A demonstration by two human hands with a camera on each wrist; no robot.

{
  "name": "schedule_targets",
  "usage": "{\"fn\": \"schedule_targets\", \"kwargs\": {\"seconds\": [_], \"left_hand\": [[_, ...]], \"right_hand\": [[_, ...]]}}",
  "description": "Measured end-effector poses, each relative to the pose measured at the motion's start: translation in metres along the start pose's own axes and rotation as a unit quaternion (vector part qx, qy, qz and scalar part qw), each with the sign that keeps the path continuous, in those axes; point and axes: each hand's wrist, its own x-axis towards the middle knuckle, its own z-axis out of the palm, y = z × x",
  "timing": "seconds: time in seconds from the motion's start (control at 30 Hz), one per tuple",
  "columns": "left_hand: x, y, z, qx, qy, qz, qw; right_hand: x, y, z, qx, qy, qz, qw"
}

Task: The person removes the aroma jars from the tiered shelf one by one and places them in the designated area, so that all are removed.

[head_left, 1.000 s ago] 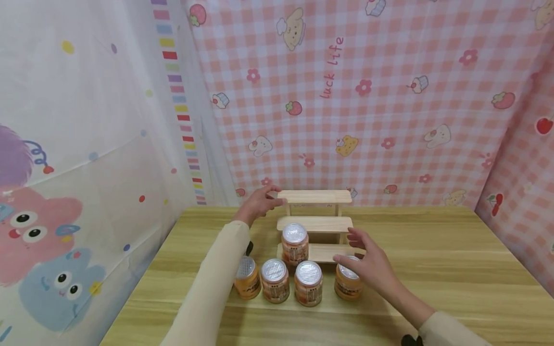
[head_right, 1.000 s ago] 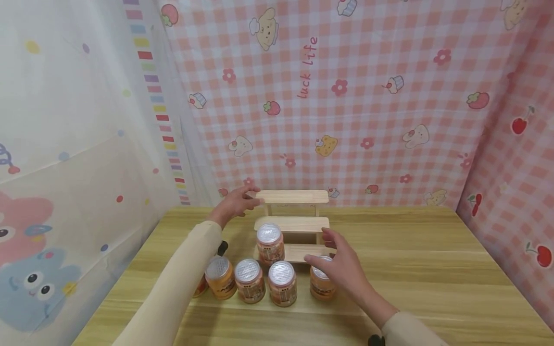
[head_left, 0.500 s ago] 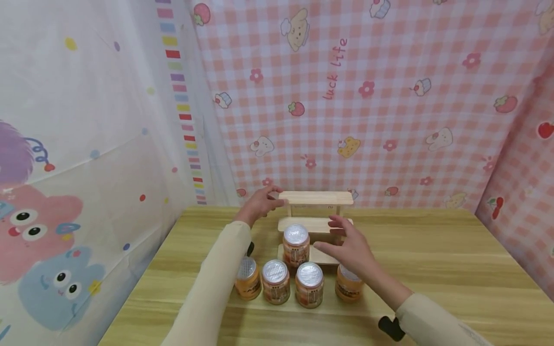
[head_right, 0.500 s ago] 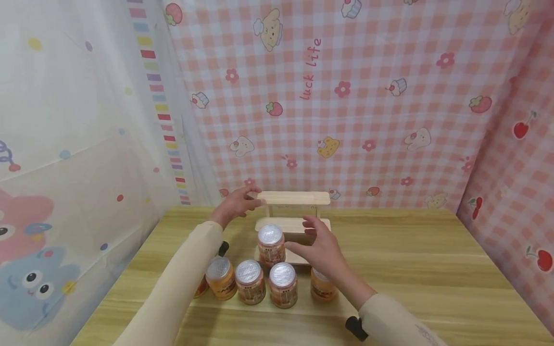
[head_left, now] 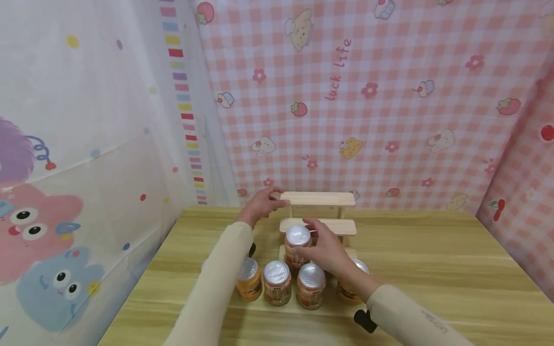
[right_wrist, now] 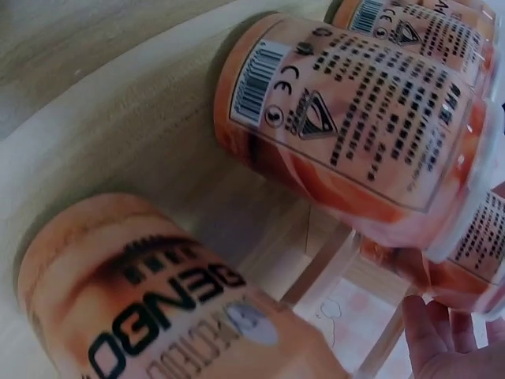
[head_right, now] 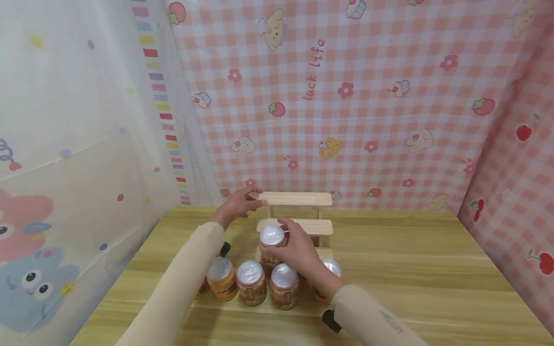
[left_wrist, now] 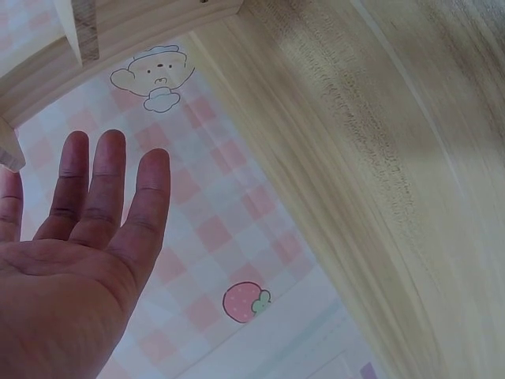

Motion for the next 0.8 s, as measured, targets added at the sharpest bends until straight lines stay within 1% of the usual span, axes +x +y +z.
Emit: {"fn": "schedule_targets", "kwargs": {"seconds": [0.13, 0.3, 0.6, 0.73, 0.8], "left_hand": [[0.0017, 0.0008, 0.0023, -0.005, -0.003, 0.004, 1.0000], [0.0000, 0.0028, 0.0032, -0.008, -0.001, 0.002, 1.0000], [0.0007, 0.0008, 0.0044, -0.004, -0.002, 0.000, 1.0000], [0.0014, -0.0012, 0.0026, -0.002, -0.001, 0.004, 1.0000], [0.0020, -0.0026, 0.0011, 0.000, 0.001, 0.007, 1.0000]], "right_hand": [[-0.0001, 0.0023, 0.0018, -0.018, -0.002, -0.002, 0.9998], [-0.0001, 0.0034, 0.0031, -0.040, 0.000, -0.008, 0.9992], [0.0007, 0.0035, 0.0055, -0.040, 0.013, -0.003, 0.9991], [0.0002, -0.0013, 0.0038, -0.034, 0.012, 0.006, 0.9993], [0.0002, -0.0053, 0.0018, -0.027, 0.013, 0.001, 0.9995]]}}
